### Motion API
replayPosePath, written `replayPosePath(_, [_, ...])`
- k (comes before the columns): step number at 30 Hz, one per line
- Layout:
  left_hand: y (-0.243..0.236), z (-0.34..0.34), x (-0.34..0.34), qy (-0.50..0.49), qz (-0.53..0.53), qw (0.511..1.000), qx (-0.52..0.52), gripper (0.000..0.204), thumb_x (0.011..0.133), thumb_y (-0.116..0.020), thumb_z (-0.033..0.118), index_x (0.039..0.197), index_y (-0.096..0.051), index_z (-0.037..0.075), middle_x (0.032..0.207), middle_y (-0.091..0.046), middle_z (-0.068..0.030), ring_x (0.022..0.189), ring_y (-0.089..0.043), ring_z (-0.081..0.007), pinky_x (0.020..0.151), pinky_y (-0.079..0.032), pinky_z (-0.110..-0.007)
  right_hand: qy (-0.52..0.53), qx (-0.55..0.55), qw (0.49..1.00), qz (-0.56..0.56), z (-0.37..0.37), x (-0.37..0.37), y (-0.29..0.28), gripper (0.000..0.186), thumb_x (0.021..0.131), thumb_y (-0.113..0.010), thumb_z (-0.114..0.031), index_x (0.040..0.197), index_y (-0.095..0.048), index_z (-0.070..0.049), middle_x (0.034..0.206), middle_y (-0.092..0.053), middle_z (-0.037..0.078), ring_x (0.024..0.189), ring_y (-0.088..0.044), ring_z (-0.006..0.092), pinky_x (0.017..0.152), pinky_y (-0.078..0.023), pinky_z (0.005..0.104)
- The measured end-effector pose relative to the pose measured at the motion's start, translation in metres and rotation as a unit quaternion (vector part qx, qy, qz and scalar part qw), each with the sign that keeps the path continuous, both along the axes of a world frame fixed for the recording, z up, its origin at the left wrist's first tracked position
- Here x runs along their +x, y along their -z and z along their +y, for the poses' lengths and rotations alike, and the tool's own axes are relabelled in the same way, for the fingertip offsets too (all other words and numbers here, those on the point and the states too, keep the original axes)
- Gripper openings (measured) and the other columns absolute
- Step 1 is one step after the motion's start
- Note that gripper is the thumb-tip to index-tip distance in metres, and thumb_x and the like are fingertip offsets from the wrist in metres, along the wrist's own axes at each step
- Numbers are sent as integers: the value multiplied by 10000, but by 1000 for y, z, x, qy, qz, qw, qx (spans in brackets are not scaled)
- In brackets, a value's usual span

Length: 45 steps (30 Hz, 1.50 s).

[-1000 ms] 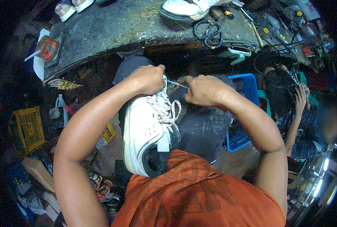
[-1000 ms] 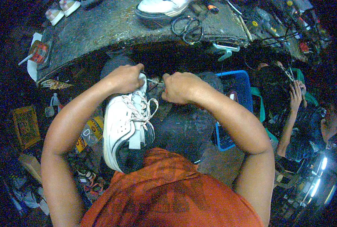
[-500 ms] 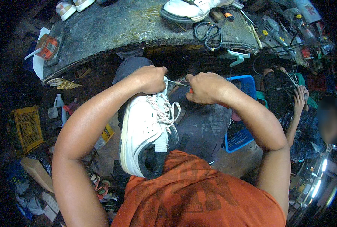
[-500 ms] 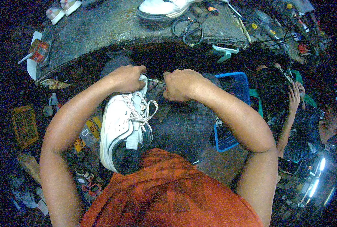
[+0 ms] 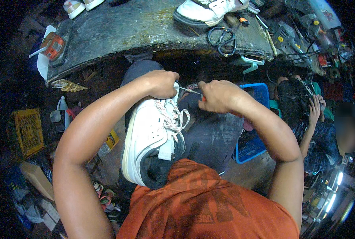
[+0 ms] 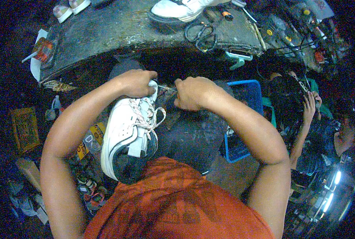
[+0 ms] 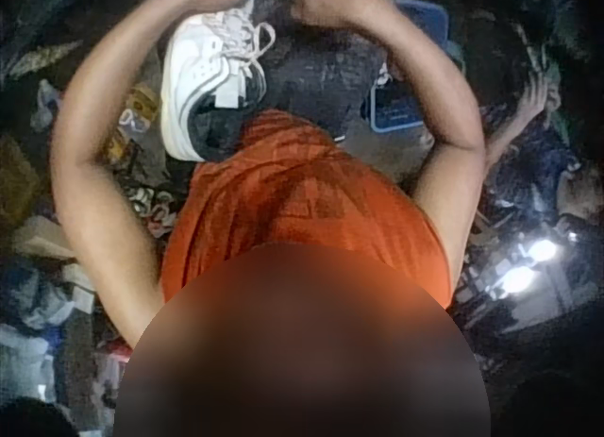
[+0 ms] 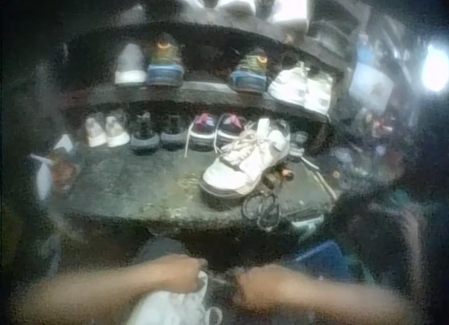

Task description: The person sits on the floor and uses a heated tool to work on the sole of a white sneaker. They repeatedly apply the tool to the shoe's edge and sole while holding the shoe steady with their other hand.

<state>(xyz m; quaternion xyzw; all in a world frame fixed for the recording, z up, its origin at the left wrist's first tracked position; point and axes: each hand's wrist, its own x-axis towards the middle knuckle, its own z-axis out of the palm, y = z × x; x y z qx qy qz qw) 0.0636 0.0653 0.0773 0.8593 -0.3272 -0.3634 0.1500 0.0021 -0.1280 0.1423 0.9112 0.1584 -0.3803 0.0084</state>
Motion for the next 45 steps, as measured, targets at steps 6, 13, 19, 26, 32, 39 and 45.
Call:
replayPosePath(6, [1,0,1,11,10,1000,7,600,797,-666,233,1337,-594,-17,1227,-663,-277,1161,-645,-395,1016,-504,-451,12,19,1000,10,-2,-7,5,564,883,-637,-385,1214,-582,68,976,-699,316,962,-692,453,900,-549,504])
replayPosePath(13, [4,-1,1,15,-4,1000,6,604,800,-672,235,1349,-591,-6,1241,-664,-264,1165,-647,-387,1022,-504,-441,17,19,1000,7,-4,-8,3,561,879,-640,-378,1213,-581,68,978,-696,322,965,-691,454,895,-550,505])
replayPosePath(19, [4,0,2,11,8,1000,10,611,803,-689,240,1355,-588,-2,1244,-664,-259,1171,-646,-379,1026,-502,-440,1,10,1000,1,-2,-4,0,552,877,-643,-363,1217,-581,68,962,-703,308,955,-694,450,888,-554,503])
replayPosePath(26, [2,-6,4,34,20,999,25,601,794,-695,242,1339,-606,8,1242,-672,-244,1173,-646,-370,1011,-511,-433,-17,2,1000,-19,-1,5,-7,534,869,-654,-346,1188,-595,78,941,-710,298,941,-701,441,875,-557,505])
replayPosePath(32, [0,-5,4,31,24,999,24,598,786,-699,242,1333,-614,17,1234,-675,-242,1159,-654,-368,1004,-516,-432,-38,-8,999,-19,2,7,-10,522,873,-648,-342,1184,-598,74,961,-710,297,947,-703,434,877,-560,501])
replayPosePath(39, [0,-5,4,36,21,999,26,601,794,-701,247,1341,-607,15,1240,-672,-246,1162,-654,-368,1001,-519,-436,-31,-23,999,4,1,4,-5,520,880,-634,-345,1183,-592,75,942,-712,292,939,-705,435,872,-564,499])
replayPosePath(45, [-1,-7,3,38,30,998,34,629,797,-712,252,1364,-588,12,1256,-664,-250,1175,-648,-368,1017,-511,-429,-38,-14,999,-4,-1,0,-3,518,879,-634,-350,1178,-592,70,941,-713,289,940,-703,437,885,-558,502])
